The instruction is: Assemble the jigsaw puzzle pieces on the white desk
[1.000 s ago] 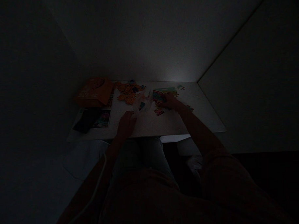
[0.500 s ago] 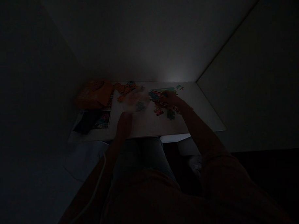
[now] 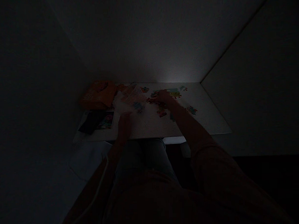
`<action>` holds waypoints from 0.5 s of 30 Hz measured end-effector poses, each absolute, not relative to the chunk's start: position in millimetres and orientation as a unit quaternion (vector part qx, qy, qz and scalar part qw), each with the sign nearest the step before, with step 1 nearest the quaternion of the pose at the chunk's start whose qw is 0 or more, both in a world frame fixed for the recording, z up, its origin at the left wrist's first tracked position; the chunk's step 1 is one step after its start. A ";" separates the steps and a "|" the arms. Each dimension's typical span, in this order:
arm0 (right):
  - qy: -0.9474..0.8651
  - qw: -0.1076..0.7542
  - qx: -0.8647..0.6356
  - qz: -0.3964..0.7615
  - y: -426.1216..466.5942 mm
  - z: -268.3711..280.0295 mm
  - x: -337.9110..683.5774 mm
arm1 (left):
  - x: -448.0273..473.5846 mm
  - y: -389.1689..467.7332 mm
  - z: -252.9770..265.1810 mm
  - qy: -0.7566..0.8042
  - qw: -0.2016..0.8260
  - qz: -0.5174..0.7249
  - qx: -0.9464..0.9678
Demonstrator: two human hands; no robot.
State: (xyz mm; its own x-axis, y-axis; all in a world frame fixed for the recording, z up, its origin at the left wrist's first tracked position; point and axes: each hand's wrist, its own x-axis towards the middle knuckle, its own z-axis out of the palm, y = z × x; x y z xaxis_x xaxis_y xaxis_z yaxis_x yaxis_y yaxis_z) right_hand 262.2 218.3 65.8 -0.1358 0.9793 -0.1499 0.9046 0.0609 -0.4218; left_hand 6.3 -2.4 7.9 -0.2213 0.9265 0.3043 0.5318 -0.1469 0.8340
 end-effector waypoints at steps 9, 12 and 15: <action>-0.708 0.085 -0.663 0.226 204.1 70.3 280.2 | 6.0 -1.1 9.3 0.606 0.223 0.493 0.583; -0.705 0.072 -0.671 0.218 202.4 74.4 280.5 | 5.0 -1.4 9.8 0.602 0.227 0.495 0.584; -0.704 0.057 -0.675 0.212 200.3 79.0 277.7 | 4.2 -2.6 9.1 0.597 0.230 0.494 0.589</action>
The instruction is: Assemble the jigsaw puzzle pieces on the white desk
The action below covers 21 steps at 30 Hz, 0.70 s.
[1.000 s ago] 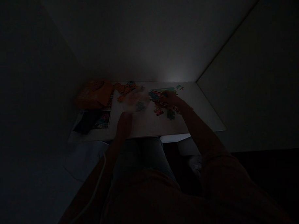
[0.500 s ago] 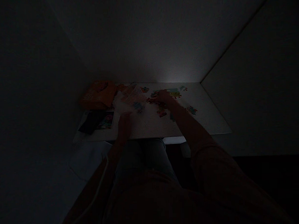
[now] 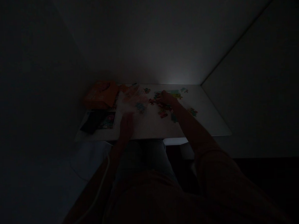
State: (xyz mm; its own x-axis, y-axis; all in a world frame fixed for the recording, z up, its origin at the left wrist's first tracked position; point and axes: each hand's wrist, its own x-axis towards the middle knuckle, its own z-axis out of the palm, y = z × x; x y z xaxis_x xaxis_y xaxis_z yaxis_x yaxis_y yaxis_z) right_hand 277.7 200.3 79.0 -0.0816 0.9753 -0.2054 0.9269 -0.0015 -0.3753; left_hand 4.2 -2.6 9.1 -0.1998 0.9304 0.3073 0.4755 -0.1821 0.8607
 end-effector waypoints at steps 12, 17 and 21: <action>-0.707 0.092 -0.649 0.266 182.9 87.0 282.6 | 9.1 -6.6 18.5 0.612 0.241 0.488 0.574; -0.720 0.121 -0.616 0.296 174.3 89.7 266.4 | 11.0 -6.9 21.1 0.615 0.238 0.489 0.571; -0.728 0.106 -0.612 0.288 176.3 91.5 248.9 | 10.5 -6.7 19.9 0.613 0.237 0.491 0.572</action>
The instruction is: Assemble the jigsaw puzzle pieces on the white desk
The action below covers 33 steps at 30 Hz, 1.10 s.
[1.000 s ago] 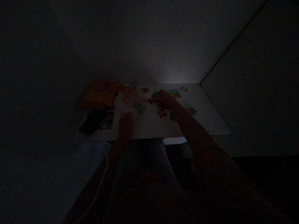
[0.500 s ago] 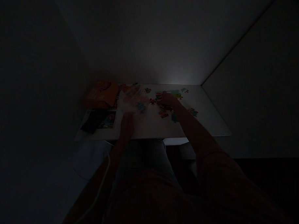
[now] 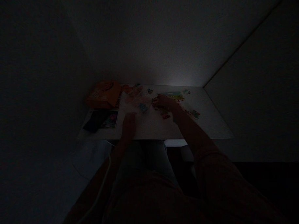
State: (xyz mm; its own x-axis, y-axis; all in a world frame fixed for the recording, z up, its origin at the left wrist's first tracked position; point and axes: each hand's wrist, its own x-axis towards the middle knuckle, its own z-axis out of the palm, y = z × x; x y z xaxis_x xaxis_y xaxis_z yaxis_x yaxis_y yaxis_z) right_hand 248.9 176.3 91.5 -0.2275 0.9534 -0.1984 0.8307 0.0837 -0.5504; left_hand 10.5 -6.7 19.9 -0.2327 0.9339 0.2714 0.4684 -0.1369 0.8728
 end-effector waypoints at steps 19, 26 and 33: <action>-0.692 0.309 -0.602 0.251 169.4 124.7 283.0 | 18.8 -10.3 17.6 0.618 0.249 0.454 0.592; -0.812 0.330 -0.396 0.273 125.6 191.9 243.5 | 18.0 -10.8 13.6 0.616 0.245 0.439 0.606; -0.933 0.112 -0.303 0.159 122.5 197.5 228.2 | 19.2 -10.7 17.0 0.603 0.223 0.450 0.620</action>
